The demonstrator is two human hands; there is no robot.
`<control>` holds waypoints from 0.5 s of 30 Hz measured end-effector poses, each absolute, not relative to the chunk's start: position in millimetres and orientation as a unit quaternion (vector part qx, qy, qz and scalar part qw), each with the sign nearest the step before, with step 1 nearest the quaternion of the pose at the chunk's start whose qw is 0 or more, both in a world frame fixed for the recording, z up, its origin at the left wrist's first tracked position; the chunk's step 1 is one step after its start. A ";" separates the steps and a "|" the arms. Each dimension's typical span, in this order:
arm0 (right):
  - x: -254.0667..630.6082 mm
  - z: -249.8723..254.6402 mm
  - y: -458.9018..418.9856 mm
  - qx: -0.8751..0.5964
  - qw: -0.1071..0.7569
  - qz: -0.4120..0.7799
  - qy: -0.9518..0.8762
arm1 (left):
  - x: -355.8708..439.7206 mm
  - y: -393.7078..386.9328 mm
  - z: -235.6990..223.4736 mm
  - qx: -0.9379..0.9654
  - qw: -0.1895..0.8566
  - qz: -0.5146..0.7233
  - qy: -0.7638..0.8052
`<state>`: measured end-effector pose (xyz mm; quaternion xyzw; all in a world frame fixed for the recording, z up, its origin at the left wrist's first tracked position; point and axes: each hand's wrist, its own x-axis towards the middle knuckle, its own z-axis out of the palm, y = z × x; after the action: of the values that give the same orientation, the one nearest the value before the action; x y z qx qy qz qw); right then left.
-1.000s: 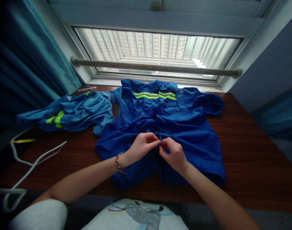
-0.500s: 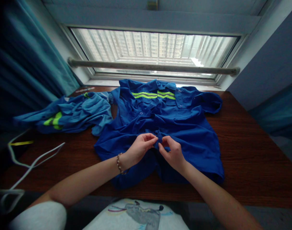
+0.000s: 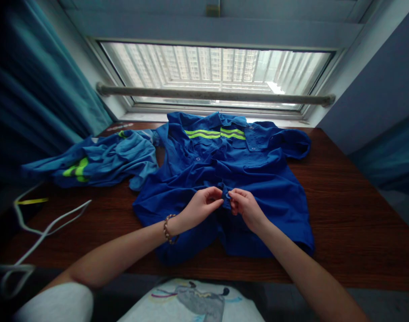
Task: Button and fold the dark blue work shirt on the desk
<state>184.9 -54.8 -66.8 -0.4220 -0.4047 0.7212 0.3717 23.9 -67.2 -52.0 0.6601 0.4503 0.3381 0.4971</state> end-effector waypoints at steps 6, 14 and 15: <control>230.7 -34.0 -67.5 -0.492 0.289 0.419 -0.706 | -6.7 -94.1 -32.6 0.825 0.192 0.115 0.519; 360.6 -109.1 -124.0 -0.551 0.140 0.029 -0.822 | -77.5 -151.2 -64.8 0.745 0.070 0.041 0.663; 372.7 -116.0 -128.4 -0.551 0.138 0.033 -0.822 | -83.2 -154.2 -70.0 0.733 0.077 0.057 0.674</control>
<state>372.7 -128.4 -116.0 -0.5508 -0.8225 0.0334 0.1379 -83.2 -154.2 -70.0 0.7329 0.6736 0.0568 0.0769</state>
